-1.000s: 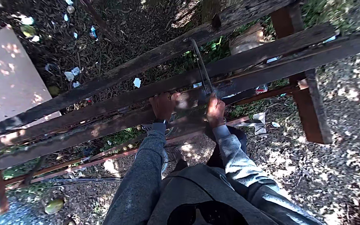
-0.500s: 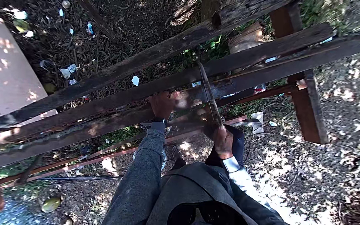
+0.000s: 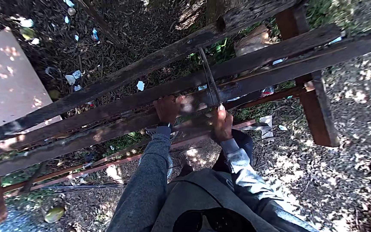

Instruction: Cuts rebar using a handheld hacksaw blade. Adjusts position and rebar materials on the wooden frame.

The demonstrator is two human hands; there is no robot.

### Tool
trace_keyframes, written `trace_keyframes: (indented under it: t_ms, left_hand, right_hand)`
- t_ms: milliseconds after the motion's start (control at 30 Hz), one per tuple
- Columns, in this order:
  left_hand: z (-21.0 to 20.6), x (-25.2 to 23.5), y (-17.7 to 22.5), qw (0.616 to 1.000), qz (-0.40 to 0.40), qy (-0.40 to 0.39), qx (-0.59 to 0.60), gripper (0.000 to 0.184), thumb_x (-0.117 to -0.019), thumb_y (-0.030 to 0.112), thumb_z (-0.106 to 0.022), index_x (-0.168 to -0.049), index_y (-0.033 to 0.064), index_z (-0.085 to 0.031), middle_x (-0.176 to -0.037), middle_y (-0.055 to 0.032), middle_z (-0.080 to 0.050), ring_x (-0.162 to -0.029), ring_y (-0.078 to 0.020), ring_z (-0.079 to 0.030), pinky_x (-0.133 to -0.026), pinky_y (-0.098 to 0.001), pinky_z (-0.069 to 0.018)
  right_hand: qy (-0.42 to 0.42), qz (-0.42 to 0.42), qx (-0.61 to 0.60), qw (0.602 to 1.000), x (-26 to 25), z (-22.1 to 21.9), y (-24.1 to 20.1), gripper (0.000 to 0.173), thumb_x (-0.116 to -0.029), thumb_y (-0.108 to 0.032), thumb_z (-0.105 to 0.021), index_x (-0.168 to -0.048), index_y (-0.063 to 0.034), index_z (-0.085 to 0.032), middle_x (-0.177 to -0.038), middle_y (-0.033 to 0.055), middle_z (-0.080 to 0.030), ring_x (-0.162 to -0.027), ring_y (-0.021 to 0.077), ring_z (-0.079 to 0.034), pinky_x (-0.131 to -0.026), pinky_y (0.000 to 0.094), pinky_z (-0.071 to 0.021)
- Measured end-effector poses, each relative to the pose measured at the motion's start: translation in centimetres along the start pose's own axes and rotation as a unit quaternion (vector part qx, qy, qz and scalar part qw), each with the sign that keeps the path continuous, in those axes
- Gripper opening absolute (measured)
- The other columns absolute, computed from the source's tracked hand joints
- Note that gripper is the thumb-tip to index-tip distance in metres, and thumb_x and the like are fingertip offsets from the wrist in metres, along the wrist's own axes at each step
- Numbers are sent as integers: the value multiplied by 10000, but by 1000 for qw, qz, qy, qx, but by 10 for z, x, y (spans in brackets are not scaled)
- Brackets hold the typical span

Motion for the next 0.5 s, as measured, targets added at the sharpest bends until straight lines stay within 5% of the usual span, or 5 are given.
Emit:
trace_keyframes:
  t_ms: [200, 333, 433, 500]
  left_hand:
    - [1, 2, 0, 1000, 1, -5, 5, 719, -934, 817, -366, -806, 187, -690, -847, 2, -697, -921, -219, -651, -966, -530, -426]
    - [0, 3, -1, 1000, -4, -10, -7, 725, -941, 811, -358, -857, 190, -722, -874, -1, -715, -936, -227, -660, -963, -533, -440]
    - [0, 4, -2, 1000, -2, -9, -9, 716, -944, 807, -356, -859, 199, -724, -876, 5, -715, -936, -222, -658, -966, -528, -440]
    - [0, 3, 0, 1000, 0, -9, -9, 722, -937, 820, -340, -854, 209, -714, -877, 13, -710, -940, -217, -657, -972, -526, -436]
  right_hand:
    - [-8, -3, -40, 999, 78, 43, 11, 645, -1072, -606, -301, -696, -141, -543, -531, -50, -434, -451, 91, -455, -452, 326, -437]
    - [-6, -8, 31, 999, 8, 7, -11, 675, -1061, -616, -283, -732, -101, -570, -553, 8, -470, -482, 141, -503, -481, 391, -474]
    - [-19, -120, 58, 991, -33, -18, -14, 778, -998, -764, -254, -789, -99, -599, -626, 112, -529, -531, 268, -533, -491, 518, -454]
    - [-20, -109, 34, 993, -32, -16, -11, 742, -1001, -757, -275, -795, -117, -590, -617, 93, -500, -509, 246, -500, -471, 485, -436]
Point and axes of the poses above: each hand's wrist, its own x-axis away from the middle knuckle, its own z-axis out of the back of the hand, y = z × x, the point moved 5 cm from there along -x, towards the middle knuckle
